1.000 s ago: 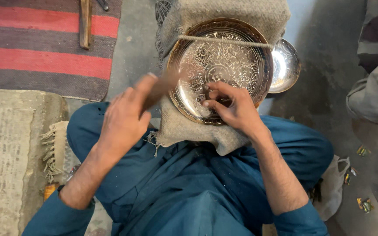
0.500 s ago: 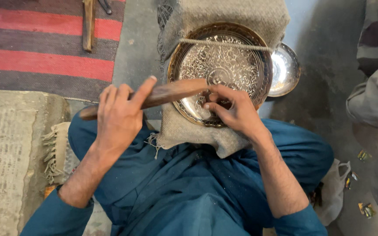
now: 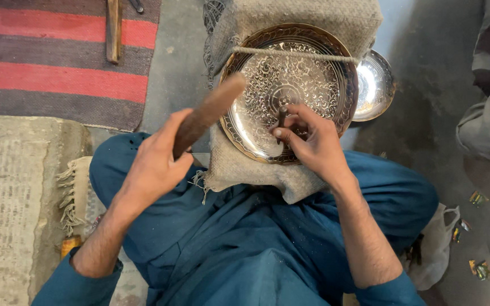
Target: The person sits cross-legged on the floor with an ornate brass plate resting on a cloth cushion, and engraves decorative patterns into it. They hold a chisel against the plate surface with one hand and strike it with a wooden mallet held in the other hand, repositioning the chisel across the plate as they work.
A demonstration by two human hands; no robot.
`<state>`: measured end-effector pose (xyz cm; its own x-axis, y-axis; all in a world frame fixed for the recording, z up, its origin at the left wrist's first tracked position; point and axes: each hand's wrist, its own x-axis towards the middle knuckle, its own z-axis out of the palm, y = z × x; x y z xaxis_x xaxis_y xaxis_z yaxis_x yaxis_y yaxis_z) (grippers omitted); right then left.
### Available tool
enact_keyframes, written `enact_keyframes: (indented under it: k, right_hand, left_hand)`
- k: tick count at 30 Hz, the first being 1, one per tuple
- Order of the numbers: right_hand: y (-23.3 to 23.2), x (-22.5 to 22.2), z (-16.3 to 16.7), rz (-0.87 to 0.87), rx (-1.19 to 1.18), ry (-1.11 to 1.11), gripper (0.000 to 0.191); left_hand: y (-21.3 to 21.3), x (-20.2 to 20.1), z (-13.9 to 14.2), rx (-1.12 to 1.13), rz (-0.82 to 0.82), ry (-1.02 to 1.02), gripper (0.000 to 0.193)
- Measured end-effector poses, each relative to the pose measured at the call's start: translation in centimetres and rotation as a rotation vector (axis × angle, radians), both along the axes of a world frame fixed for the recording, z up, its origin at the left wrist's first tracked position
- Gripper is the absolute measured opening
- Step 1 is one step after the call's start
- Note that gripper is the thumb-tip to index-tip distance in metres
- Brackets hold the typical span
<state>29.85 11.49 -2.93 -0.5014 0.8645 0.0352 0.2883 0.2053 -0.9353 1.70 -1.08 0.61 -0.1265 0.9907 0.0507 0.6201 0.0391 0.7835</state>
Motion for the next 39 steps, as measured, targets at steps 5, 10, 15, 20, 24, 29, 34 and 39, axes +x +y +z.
enact_keyframes:
  k: [5,10,15,20,24,29,34,39]
  right_hand:
    - [-0.1,-0.1,0.1,-0.012,0.056,-0.08,0.04]
    - [-0.2,-0.2,0.2,-0.025,0.121,-0.111,0.039]
    - [-0.3,-0.2,0.2,-0.025,0.11,-0.092,0.039]
    - [-0.2,-0.2,0.0,0.002,0.073,-0.019,0.036]
    - [0.0,-0.2,-0.2,-0.001,0.054,-0.001,0.036]
    - [-0.1,-0.3,-0.7,-0.006,0.079,0.006,0.034]
    - [0.1,-0.4,-0.7,-0.028,0.159,-0.086,0.038]
    - [0.0,-0.4,-0.4,-0.031,0.144,-0.101,0.039]
  left_hand:
    - [1.1,0.3,1.4,-0.052,-0.094,0.076,0.07]
    - [2.2,0.4,2.4,-0.01,-0.11,0.052,0.076]
    - [2.7,0.3,2.7,0.151,-0.168,0.381,0.079]
    - [2.8,0.1,2.7,0.38,-0.148,0.142,0.072]
    - [2.2,0.1,2.3,0.218,-0.112,0.805,0.07]
    - [1.8,-0.6,2.1,0.063,-0.105,0.322,0.069]
    - [1.8,0.1,2.1,0.052,-0.079,0.241,0.067]
    - [1.9,0.4,2.4,0.138,-0.083,0.088,0.074]
